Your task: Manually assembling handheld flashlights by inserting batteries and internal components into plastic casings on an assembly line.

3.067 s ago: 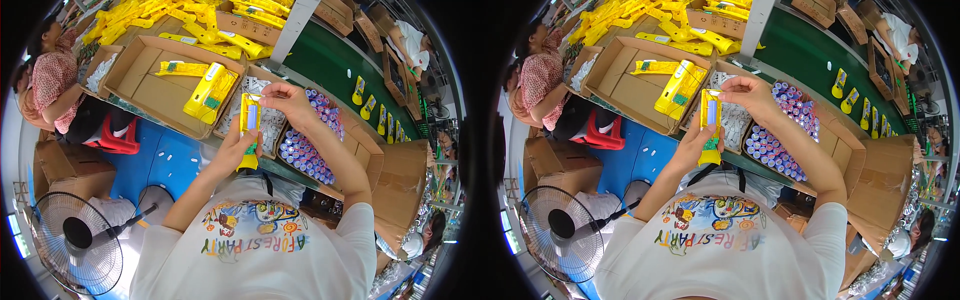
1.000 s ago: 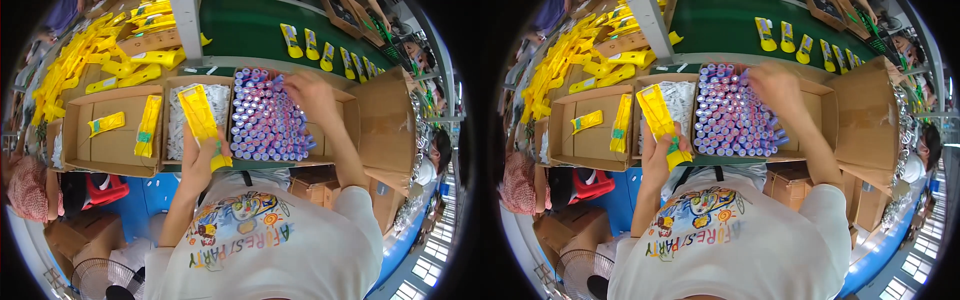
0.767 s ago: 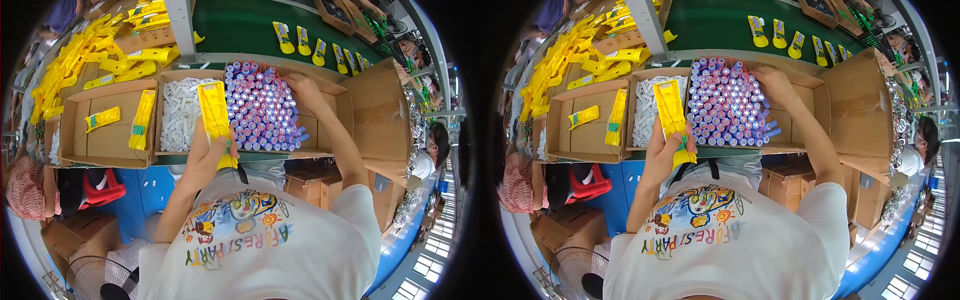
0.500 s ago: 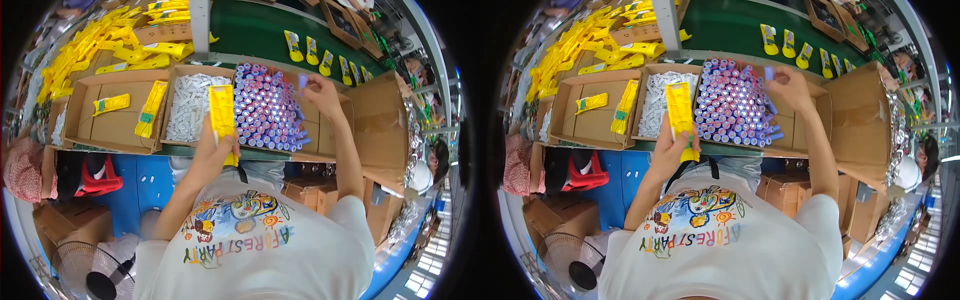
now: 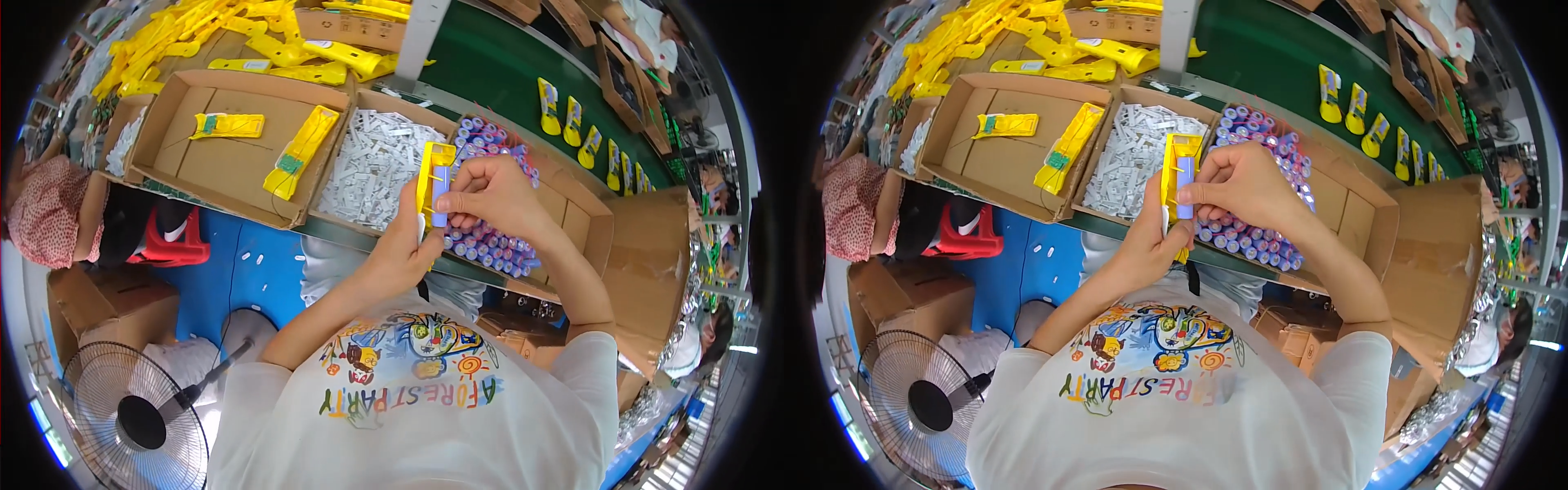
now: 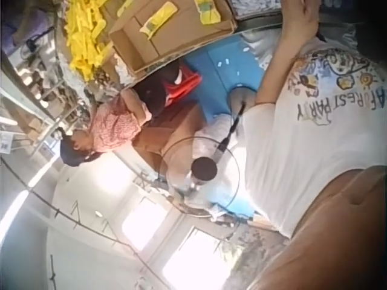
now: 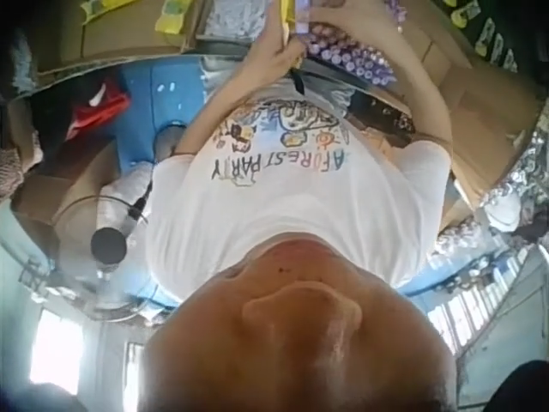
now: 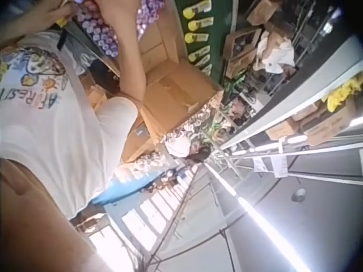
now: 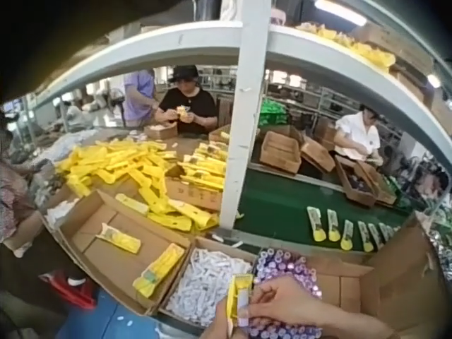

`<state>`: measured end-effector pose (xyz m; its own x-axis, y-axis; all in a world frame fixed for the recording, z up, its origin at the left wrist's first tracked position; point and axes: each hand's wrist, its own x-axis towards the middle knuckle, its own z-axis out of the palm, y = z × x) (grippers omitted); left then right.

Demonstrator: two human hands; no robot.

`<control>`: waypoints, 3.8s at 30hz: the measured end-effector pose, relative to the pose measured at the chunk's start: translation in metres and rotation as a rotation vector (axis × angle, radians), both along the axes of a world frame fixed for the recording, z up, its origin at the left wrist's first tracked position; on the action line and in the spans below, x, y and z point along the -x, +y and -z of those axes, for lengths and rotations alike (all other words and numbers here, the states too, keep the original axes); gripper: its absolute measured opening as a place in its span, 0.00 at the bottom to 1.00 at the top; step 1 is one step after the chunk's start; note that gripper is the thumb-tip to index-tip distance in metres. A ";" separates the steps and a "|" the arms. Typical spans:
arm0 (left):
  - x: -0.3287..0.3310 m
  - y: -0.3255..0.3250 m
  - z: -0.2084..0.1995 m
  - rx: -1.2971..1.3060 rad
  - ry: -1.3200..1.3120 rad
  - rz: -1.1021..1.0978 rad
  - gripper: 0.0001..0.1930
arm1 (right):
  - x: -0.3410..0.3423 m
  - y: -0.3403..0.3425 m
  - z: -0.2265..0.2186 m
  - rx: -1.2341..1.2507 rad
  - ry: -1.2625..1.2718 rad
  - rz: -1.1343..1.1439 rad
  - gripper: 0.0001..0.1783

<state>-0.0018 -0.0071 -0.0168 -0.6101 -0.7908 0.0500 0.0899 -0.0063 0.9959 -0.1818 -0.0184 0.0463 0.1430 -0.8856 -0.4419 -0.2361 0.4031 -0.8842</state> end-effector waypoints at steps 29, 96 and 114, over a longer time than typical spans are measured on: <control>-0.056 -0.010 0.006 -0.572 0.374 -0.197 0.17 | -0.039 -0.082 0.043 0.197 -0.158 -0.104 0.14; 0.017 -0.027 -0.011 -0.364 0.138 0.136 0.19 | 0.169 0.028 0.092 0.779 0.811 -0.042 0.21; 0.013 -0.015 -0.004 -0.620 0.201 0.132 0.25 | 0.004 0.040 0.026 1.342 0.876 -0.251 0.24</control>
<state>-0.0147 -0.0225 -0.0130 -0.7300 -0.6290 -0.2672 0.2331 -0.5968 0.7678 -0.1857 0.0220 0.0204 0.4699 -0.6746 0.5693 -0.7669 -0.6313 -0.1152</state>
